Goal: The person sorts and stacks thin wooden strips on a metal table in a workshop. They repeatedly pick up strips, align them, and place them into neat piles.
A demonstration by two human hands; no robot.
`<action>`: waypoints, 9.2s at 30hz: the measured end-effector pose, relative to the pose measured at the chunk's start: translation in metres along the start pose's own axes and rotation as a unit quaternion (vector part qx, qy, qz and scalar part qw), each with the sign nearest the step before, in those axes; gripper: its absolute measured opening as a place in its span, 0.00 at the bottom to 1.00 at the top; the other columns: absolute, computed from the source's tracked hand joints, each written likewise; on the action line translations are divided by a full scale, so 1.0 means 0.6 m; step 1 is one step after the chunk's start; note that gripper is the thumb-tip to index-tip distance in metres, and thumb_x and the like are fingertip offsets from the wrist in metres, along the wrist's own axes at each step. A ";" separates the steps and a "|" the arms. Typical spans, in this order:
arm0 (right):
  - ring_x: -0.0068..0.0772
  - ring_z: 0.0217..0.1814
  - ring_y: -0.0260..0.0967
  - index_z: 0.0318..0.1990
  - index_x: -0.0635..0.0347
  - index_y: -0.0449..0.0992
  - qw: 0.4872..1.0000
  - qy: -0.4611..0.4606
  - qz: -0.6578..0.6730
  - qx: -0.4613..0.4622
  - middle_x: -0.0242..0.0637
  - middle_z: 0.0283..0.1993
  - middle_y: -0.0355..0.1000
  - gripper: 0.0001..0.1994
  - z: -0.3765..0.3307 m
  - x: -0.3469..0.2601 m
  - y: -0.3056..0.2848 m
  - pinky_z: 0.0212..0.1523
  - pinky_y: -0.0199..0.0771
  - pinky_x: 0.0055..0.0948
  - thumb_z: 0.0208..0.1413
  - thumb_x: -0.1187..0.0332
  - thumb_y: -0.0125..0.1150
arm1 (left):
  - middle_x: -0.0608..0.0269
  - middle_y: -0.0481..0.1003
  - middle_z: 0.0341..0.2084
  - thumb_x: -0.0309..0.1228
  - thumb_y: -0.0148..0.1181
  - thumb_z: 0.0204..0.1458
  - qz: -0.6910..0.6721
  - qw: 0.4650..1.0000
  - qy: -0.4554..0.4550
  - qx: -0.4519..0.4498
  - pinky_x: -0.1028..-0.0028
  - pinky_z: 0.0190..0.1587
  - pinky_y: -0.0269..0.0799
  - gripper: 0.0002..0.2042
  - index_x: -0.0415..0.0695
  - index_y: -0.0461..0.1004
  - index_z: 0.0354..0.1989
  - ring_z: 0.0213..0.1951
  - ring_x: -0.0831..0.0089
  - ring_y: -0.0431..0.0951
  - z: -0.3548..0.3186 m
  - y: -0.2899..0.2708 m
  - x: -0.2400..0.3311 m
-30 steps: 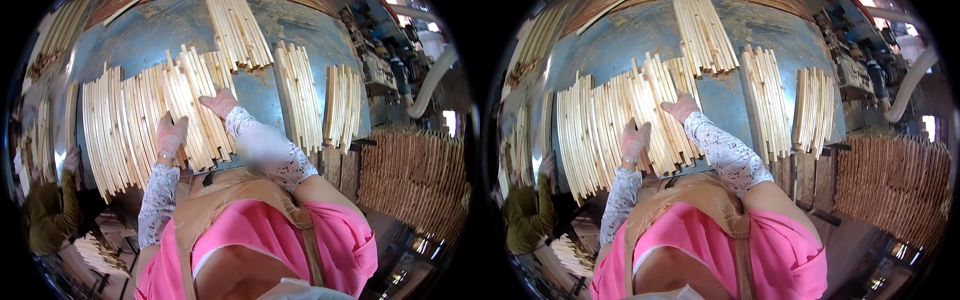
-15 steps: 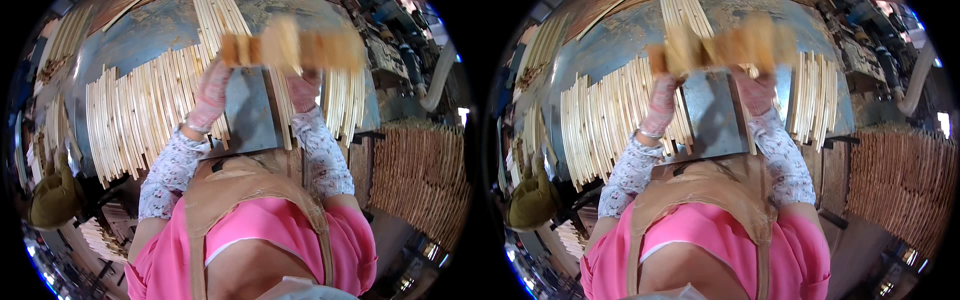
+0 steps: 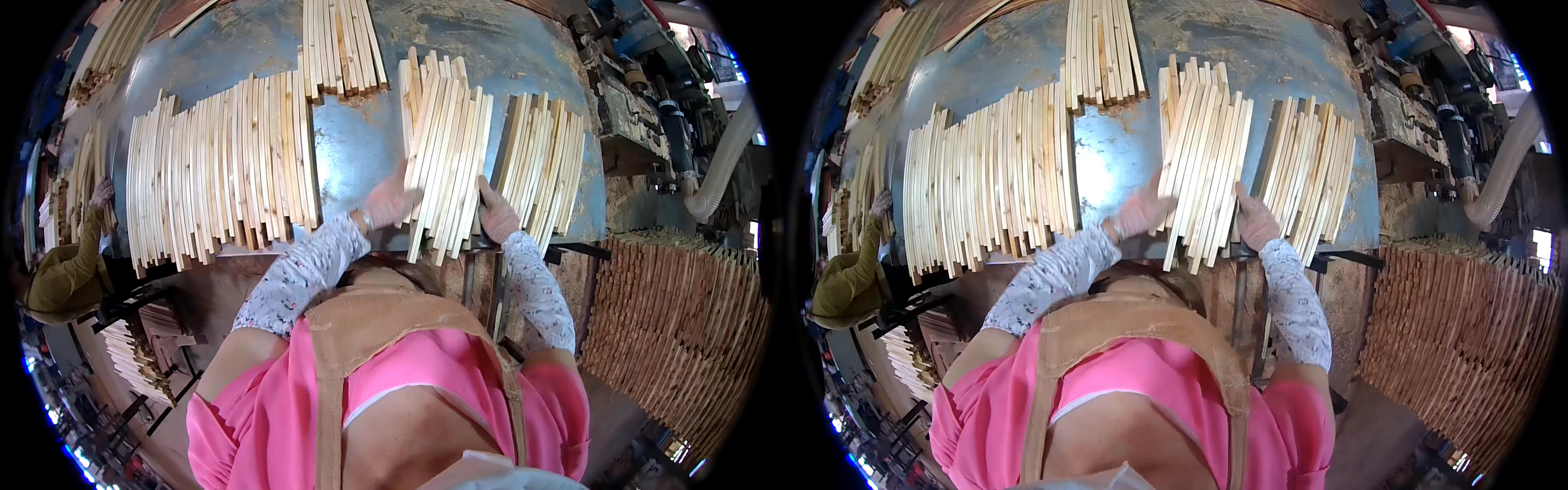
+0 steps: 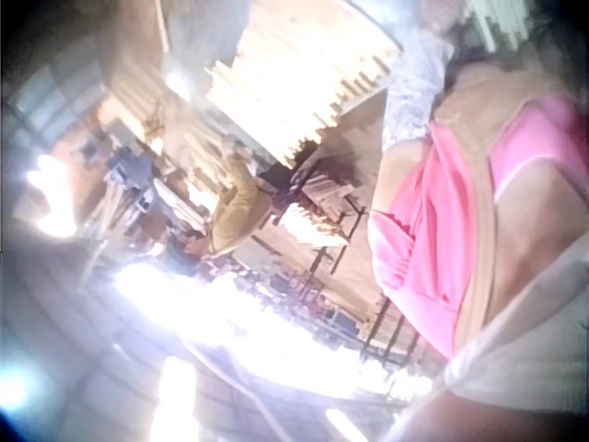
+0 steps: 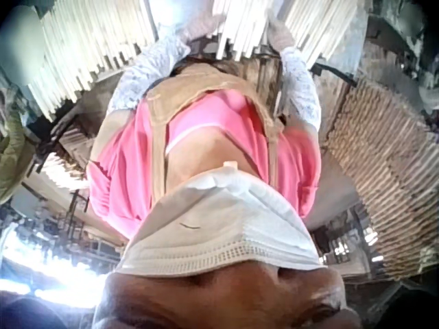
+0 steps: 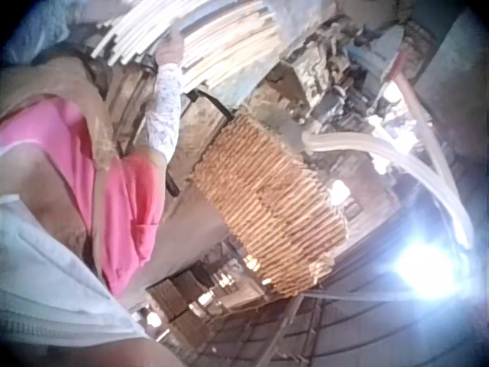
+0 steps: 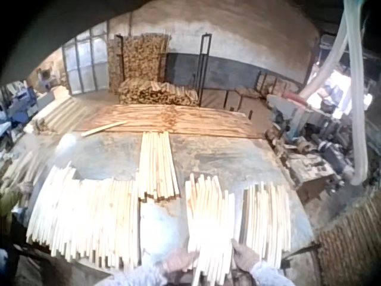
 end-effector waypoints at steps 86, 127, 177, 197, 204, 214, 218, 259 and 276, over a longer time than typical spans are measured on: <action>0.58 0.80 0.63 0.80 0.64 0.60 0.983 0.155 0.044 0.089 0.60 0.78 0.63 0.47 0.801 -0.497 -0.023 0.80 0.61 0.42 0.60 0.42 0.64 | 0.35 0.75 0.62 0.44 0.62 0.63 0.134 0.936 -0.001 0.325 0.55 0.69 0.69 0.32 0.33 0.70 0.69 0.64 0.40 0.75 0.210 -0.653 -0.094; 0.47 0.45 0.83 0.83 0.59 0.46 0.969 -0.049 0.233 -0.069 0.63 0.74 0.66 0.48 0.236 -0.704 0.137 0.52 0.86 0.45 0.67 0.41 0.59 | 0.63 0.78 0.31 0.36 0.65 0.65 -0.051 0.961 0.115 0.248 0.74 0.31 0.77 0.13 0.42 0.71 0.48 0.26 0.75 0.77 0.069 -0.717 0.270; 0.56 0.79 0.63 0.78 0.75 0.58 0.976 0.137 0.148 -0.079 0.65 0.77 0.63 0.55 0.387 -0.642 0.239 0.80 0.61 0.43 0.54 0.43 0.75 | 0.35 0.77 0.57 0.45 0.62 0.59 0.084 0.908 -0.252 0.323 0.58 0.65 0.75 0.32 0.36 0.72 0.68 0.60 0.48 0.80 -0.130 -0.533 -0.163; 0.46 0.63 0.75 0.79 0.56 0.55 0.980 -0.148 0.048 0.128 0.48 0.66 0.74 0.40 0.240 -0.535 0.065 0.62 0.81 0.41 0.63 0.63 0.67 | 0.41 0.78 0.60 0.21 0.51 0.67 0.043 0.928 0.209 0.306 0.59 0.59 0.81 0.20 0.39 0.74 0.67 0.57 0.48 0.81 -0.146 -0.482 -0.030; 0.59 0.62 0.77 0.79 0.45 0.60 0.983 0.021 -0.177 -0.044 0.55 0.68 0.73 0.32 0.198 -0.382 0.182 0.63 0.78 0.50 0.68 0.66 0.53 | 0.34 0.72 0.68 0.44 0.54 0.67 -0.094 0.975 0.016 0.202 0.62 0.74 0.65 0.33 0.32 0.65 0.74 0.70 0.42 0.71 -0.185 -0.368 -0.202; 0.63 0.69 0.73 0.78 0.63 0.62 0.984 0.146 -0.054 -0.087 0.64 0.69 0.72 0.38 0.157 -0.338 0.234 0.71 0.71 0.49 0.70 0.45 0.52 | 0.34 0.72 0.66 0.43 0.65 0.58 0.036 0.989 -0.104 0.097 0.60 0.72 0.66 0.38 0.35 0.65 0.74 0.68 0.43 0.72 -0.122 -0.369 -0.137; 0.58 0.55 0.82 0.53 0.70 0.83 0.929 0.191 -0.175 -0.263 0.61 0.48 0.82 0.36 0.127 -0.421 0.166 0.60 0.79 0.53 0.71 0.39 0.43 | 0.35 0.73 0.65 0.41 0.66 0.56 0.067 0.982 -0.131 0.118 0.60 0.72 0.66 0.38 0.35 0.65 0.74 0.67 0.46 0.73 -0.112 -0.349 -0.153; 0.47 0.50 0.83 0.69 0.67 0.69 0.922 0.070 0.377 0.062 0.56 0.47 0.81 0.29 0.136 -0.548 0.078 0.51 0.82 0.39 0.70 0.54 0.56 | 0.34 0.73 0.64 0.45 0.62 0.64 0.136 0.982 -0.129 0.032 0.54 0.67 0.70 0.35 0.44 0.61 0.77 0.65 0.39 0.74 -0.040 -0.274 -0.118; 0.66 0.63 0.76 0.60 0.57 0.75 0.926 0.287 -0.206 0.133 0.64 0.66 0.72 0.24 0.037 0.229 -0.339 0.64 0.79 0.51 0.57 0.66 0.74 | 0.45 0.76 0.64 0.43 0.58 0.66 0.261 0.952 0.082 -0.136 0.58 0.75 0.66 0.28 0.39 0.72 0.69 0.71 0.57 0.72 0.101 0.105 0.196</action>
Point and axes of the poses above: each hand's wrist, its own z-axis towards the middle knuckle, its own y-axis out of the palm, x = y × z, the point moved 1 cm from there along z, towards the middle knuckle
